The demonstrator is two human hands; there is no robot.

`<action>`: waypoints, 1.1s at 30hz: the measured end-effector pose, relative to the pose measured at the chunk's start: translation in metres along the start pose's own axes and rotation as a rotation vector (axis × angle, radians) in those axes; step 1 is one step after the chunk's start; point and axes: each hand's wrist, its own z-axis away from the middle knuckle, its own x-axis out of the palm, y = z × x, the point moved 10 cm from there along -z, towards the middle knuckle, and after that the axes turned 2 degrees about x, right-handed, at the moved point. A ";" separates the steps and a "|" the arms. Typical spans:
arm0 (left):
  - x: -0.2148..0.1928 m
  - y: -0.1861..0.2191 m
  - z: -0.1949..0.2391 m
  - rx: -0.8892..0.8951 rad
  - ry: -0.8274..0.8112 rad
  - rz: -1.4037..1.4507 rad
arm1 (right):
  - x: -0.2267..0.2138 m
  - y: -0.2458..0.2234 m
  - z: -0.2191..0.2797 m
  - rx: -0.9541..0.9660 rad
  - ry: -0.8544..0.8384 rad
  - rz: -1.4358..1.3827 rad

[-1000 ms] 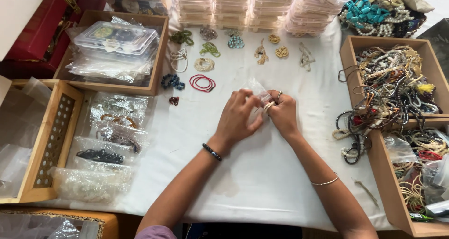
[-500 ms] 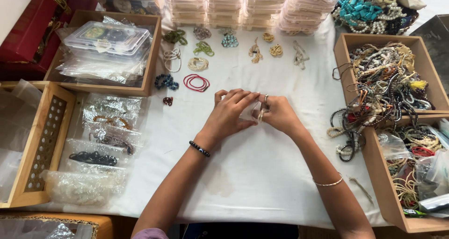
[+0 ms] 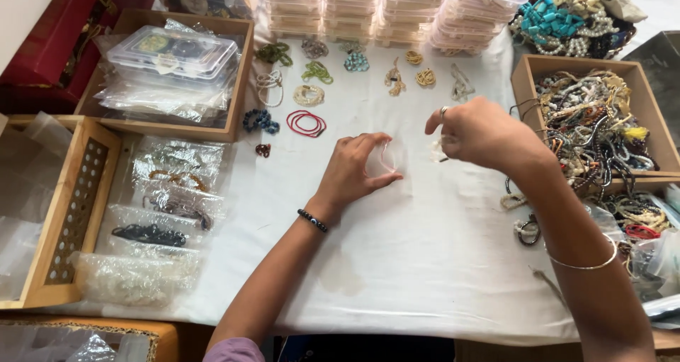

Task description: The person sorts various jewelry items, including bracelets and necklaces, on a white table. They place selected items into small clear plastic bags and then into small cardboard boxes. The person also handles a red elastic band and places it into a bag.

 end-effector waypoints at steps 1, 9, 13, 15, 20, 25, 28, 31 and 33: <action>0.000 0.000 0.000 -0.002 0.005 -0.001 | -0.001 -0.004 0.000 -0.003 -0.001 0.004; -0.008 0.001 0.001 -0.038 0.108 0.064 | -0.021 -0.046 -0.004 -0.075 0.229 -0.268; -0.010 -0.004 0.002 -0.081 0.127 0.076 | -0.018 -0.059 -0.012 -0.096 0.247 -0.258; -0.011 -0.005 0.004 -0.052 0.163 0.034 | -0.018 -0.067 -0.014 -0.098 0.248 -0.223; -0.013 -0.006 0.003 -0.062 0.192 0.075 | -0.003 -0.069 -0.028 -0.080 0.231 -0.195; -0.019 -0.005 0.001 -0.086 0.197 0.177 | -0.001 -0.072 -0.029 -0.083 0.221 -0.250; -0.015 -0.012 0.002 -0.130 0.184 0.171 | -0.001 -0.062 -0.026 -0.071 0.257 -0.265; -0.014 -0.017 0.004 -0.142 0.212 0.199 | 0.008 -0.064 -0.022 -0.143 0.323 -0.064; -0.014 -0.018 0.003 -0.161 0.214 0.231 | 0.025 -0.085 -0.016 -0.289 0.358 0.221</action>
